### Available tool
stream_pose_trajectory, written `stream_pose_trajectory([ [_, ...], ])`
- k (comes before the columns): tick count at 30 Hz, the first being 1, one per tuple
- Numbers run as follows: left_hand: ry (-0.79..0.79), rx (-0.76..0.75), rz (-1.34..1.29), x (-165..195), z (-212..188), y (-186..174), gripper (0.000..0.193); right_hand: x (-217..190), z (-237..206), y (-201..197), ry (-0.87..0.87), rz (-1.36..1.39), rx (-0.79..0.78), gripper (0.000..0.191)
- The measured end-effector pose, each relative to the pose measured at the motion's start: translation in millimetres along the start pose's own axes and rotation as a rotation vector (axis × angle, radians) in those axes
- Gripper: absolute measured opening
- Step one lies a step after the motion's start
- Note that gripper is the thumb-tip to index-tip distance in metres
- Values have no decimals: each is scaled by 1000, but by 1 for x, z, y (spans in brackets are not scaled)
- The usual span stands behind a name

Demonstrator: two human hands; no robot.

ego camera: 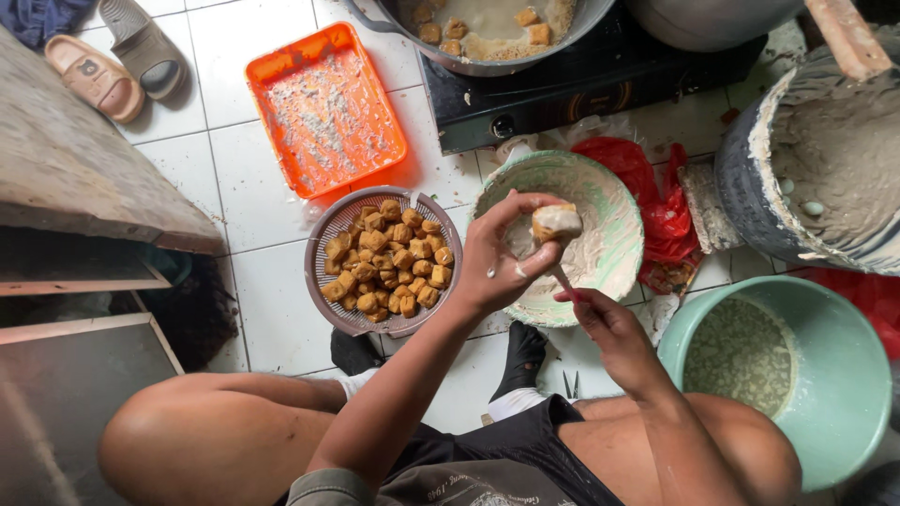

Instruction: The person sits on the tiled floor and uses a pink spatula to scoop batter from a large bowl and spread it over fried tofu cubes held in the other hand, then drops each coated piece into a pot of hot oil on a portable stove. Coated tofu pieces accumulate in a colander beside the batter bowl.

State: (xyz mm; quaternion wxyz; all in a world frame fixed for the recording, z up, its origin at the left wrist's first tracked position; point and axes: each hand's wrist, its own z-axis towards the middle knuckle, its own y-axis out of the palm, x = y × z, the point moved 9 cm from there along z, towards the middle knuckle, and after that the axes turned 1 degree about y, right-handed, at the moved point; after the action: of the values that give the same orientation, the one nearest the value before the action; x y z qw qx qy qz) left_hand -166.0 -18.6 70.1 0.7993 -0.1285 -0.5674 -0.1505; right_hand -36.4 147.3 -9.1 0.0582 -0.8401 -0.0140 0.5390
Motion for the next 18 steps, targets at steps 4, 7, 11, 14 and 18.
stream_pose_trajectory([
  [4,-433,218,-398,-93,-33,2,40,17,4,-2,149,410,37,37],
  [7,-902,456,-600,-162,-81,-1,47,6,7,-15,99,598,84,41],
  [11,-903,628,-677,-189,-37,-36,61,-7,9,-17,66,602,76,42],
  [14,-563,589,-713,-167,51,-79,71,-7,10,-11,103,588,65,42],
  [18,-305,517,-480,-131,68,-136,74,-9,14,-3,108,624,19,44],
])
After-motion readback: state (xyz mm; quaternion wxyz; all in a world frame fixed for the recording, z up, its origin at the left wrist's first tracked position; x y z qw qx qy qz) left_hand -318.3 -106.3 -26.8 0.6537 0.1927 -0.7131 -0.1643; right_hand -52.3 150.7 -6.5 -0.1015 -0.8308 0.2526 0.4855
